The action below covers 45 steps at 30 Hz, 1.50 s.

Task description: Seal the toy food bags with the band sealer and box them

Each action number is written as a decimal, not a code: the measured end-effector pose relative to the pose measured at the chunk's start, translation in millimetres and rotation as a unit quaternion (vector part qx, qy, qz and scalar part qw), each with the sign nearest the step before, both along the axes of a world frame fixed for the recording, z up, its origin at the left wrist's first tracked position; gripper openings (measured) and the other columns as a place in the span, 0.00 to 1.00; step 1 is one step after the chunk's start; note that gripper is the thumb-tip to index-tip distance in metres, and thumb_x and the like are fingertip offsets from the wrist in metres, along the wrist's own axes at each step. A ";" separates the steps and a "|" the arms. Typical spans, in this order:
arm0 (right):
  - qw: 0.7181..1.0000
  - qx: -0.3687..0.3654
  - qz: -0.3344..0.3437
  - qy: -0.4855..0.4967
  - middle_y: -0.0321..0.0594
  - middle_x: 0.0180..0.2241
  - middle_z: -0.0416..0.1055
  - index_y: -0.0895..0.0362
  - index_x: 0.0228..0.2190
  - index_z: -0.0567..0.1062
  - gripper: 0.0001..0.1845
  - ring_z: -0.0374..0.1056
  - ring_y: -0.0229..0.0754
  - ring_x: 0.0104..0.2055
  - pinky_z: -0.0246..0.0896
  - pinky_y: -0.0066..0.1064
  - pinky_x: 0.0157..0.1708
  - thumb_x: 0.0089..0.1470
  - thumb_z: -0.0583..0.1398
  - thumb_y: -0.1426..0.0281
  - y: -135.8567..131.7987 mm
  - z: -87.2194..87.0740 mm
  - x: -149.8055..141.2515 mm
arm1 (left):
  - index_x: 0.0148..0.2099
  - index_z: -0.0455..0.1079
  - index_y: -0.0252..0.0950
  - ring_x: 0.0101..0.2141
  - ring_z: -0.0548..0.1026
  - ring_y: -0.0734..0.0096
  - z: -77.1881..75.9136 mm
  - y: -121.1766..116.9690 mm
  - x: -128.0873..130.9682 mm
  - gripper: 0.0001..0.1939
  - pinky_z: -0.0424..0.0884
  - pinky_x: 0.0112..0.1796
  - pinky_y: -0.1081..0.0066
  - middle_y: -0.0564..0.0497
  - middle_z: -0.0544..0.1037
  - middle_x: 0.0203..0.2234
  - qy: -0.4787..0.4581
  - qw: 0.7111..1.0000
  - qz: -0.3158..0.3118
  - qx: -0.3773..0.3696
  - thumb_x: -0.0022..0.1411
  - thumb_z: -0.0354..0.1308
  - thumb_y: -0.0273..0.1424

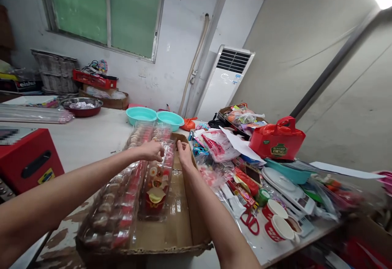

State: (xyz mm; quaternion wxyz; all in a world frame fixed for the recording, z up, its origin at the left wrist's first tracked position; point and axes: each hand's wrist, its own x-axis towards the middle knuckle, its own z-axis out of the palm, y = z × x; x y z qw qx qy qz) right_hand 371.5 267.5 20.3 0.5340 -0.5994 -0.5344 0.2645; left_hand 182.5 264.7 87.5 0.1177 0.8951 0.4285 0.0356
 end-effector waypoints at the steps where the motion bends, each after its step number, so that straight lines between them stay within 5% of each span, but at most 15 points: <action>1: 1.000 0.011 0.018 -0.020 0.44 0.44 0.67 0.55 0.42 0.68 0.32 0.65 0.45 0.44 0.62 0.36 0.42 0.44 0.58 0.44 -9.6 5.5 0.3 | 0.41 0.74 0.39 0.45 0.70 0.53 4.7 -3.2 -5.7 0.12 0.65 0.44 0.57 0.46 0.76 0.39 -0.019 1.000 -0.008 0.013 0.53 0.59 0.35; 3: 0.990 0.030 0.085 -0.109 0.43 0.47 0.64 0.53 0.42 0.70 0.32 0.62 0.46 0.49 0.59 0.37 0.49 0.36 0.66 0.50 -29.5 12.0 0.4 | 0.43 0.74 0.40 0.45 0.70 0.53 13.6 -13.0 -21.9 0.14 0.63 0.44 0.59 0.45 0.75 0.42 -0.059 0.997 -0.024 0.043 0.56 0.56 0.38; 6: 0.937 0.021 0.177 -0.301 0.43 0.50 0.60 0.52 0.37 0.75 0.26 0.56 0.49 0.55 0.51 0.41 0.55 0.33 0.71 0.59 -49.0 10.6 1.3 | 0.42 0.73 0.39 0.42 0.71 0.60 19.4 -35.6 -54.7 0.14 0.63 0.42 0.65 0.47 0.75 0.41 -0.112 0.990 -0.051 0.066 0.59 0.52 0.39; 9: 0.909 0.010 0.161 -0.384 0.46 0.51 0.59 0.55 0.26 0.76 0.12 0.54 0.51 0.56 0.48 0.45 0.57 0.38 0.70 0.65 -53.3 6.5 2.2 | 0.40 0.72 0.37 0.38 0.71 0.67 11.1 -62.0 -89.7 0.13 0.63 0.39 0.70 0.50 0.75 0.37 -0.184 0.978 -0.069 0.068 0.61 0.51 0.38; 13: 0.933 0.045 0.162 -0.318 0.49 0.55 0.59 0.57 0.19 0.75 0.10 0.52 0.54 0.60 0.46 0.46 0.58 0.39 0.69 0.66 -64.9 22.3 -3.3 | 0.40 0.71 0.37 0.40 0.71 0.67 -8.4 -94.9 -125.0 0.12 0.63 0.42 0.69 0.50 0.75 0.40 -0.254 0.964 -0.020 0.072 0.61 0.52 0.38; 17: 0.960 0.038 0.220 -0.170 0.47 0.43 0.73 0.57 0.19 0.74 0.14 0.64 0.51 0.53 0.58 0.43 0.51 0.42 0.67 0.60 -96.6 73.5 -15.1 | 0.40 0.72 0.37 0.42 0.71 0.65 -10.5 -120.1 -137.7 0.11 0.64 0.44 0.66 0.50 0.75 0.42 -0.350 0.934 0.071 0.028 0.60 0.53 0.37; 20: 0.961 0.058 0.216 -0.163 0.44 0.33 0.77 0.58 0.21 0.77 0.12 0.72 0.48 0.41 0.63 0.40 0.44 0.41 0.68 0.61 -119.8 122.3 -30.0 | 0.46 0.70 0.38 0.43 0.72 0.64 -2.9 -130.9 -133.1 0.15 0.66 0.44 0.64 0.49 0.75 0.43 -0.440 0.892 0.100 -0.030 0.58 0.55 0.38; 24: 0.956 0.145 0.174 -0.185 0.42 0.28 0.77 0.58 0.23 0.79 0.11 0.73 0.45 0.34 0.68 0.37 0.38 0.39 0.69 0.63 -145.1 177.9 -64.4 | 0.60 0.58 0.39 0.50 0.68 0.58 3.2 -138.5 -114.6 0.36 0.70 0.45 0.61 0.41 0.65 0.55 -0.575 0.803 0.042 -0.153 0.50 0.64 0.39; 27: 0.951 0.205 0.152 -0.174 0.41 0.26 0.77 0.57 0.22 0.79 0.09 0.73 0.44 0.32 0.70 0.34 0.34 0.38 0.70 0.66 -161.2 202.8 -94.9 | 0.63 0.50 0.40 0.51 0.67 0.57 6.0 -145.9 -103.8 0.45 0.69 0.46 0.61 0.38 0.66 0.53 -0.654 0.704 -0.040 -0.273 0.46 0.68 0.34; 29: 0.947 0.233 0.152 -0.159 0.40 0.25 0.77 0.57 0.22 0.79 0.09 0.73 0.43 0.30 0.71 0.33 0.30 0.37 0.71 0.66 -167.9 210.1 -112.9 | 0.58 0.58 0.37 0.45 0.71 0.61 8.2 -153.4 -105.9 0.38 0.69 0.44 0.64 0.41 0.71 0.46 -0.686 0.653 -0.058 -0.316 0.46 0.68 0.30; 31: 0.946 0.244 0.162 -0.138 0.40 0.25 0.77 0.57 0.22 0.79 0.10 0.73 0.42 0.28 0.70 0.32 0.27 0.37 0.71 0.66 -170.0 209.7 -128.3 | 0.48 0.66 0.33 0.38 0.73 0.68 8.3 -163.4 -118.7 0.25 0.68 0.40 0.69 0.46 0.74 0.38 -0.706 0.633 -0.038 -0.316 0.47 0.67 0.29; 34: 0.954 0.205 0.197 -0.093 0.42 0.26 0.77 0.58 0.24 0.79 0.12 0.72 0.42 0.28 0.70 0.31 0.26 0.37 0.71 0.63 -165.2 191.9 -150.4 | 0.38 0.70 0.32 0.33 0.71 0.73 -2.2 -183.1 -155.3 0.14 0.67 0.35 0.73 0.50 0.74 0.33 -0.701 0.647 0.018 -0.299 0.48 0.65 0.29; 39: 0.957 0.057 0.284 -0.012 0.44 0.28 0.77 0.59 0.26 0.80 0.16 0.71 0.40 0.28 0.68 0.31 0.28 0.38 0.70 0.60 -152.3 120.6 -200.9 | 0.45 0.70 0.35 0.36 0.73 0.68 -37.7 -217.3 -223.6 0.18 0.68 0.32 0.74 0.47 0.75 0.39 -0.654 0.656 0.160 -0.341 0.51 0.64 0.34; 42: 0.944 -0.022 0.329 0.009 0.43 0.24 0.76 0.60 0.26 0.80 0.16 0.69 0.39 0.26 0.66 0.30 0.27 0.38 0.69 0.59 -152.1 76.1 -238.4 | 0.50 0.67 0.38 0.37 0.75 0.65 -49.0 -222.5 -250.1 0.22 0.71 0.33 0.70 0.45 0.75 0.42 -0.689 0.604 0.225 -0.331 0.55 0.60 0.40; 45: 0.929 -0.079 0.360 0.025 0.43 0.23 0.76 0.60 0.26 0.80 0.17 0.68 0.39 0.26 0.64 0.30 0.28 0.37 0.69 0.58 -154.9 47.1 -271.5 | 0.45 0.69 0.36 0.30 0.75 0.68 -54.6 -215.2 -268.7 0.20 0.72 0.28 0.71 0.46 0.77 0.35 -0.725 0.552 0.307 -0.275 0.51 0.63 0.37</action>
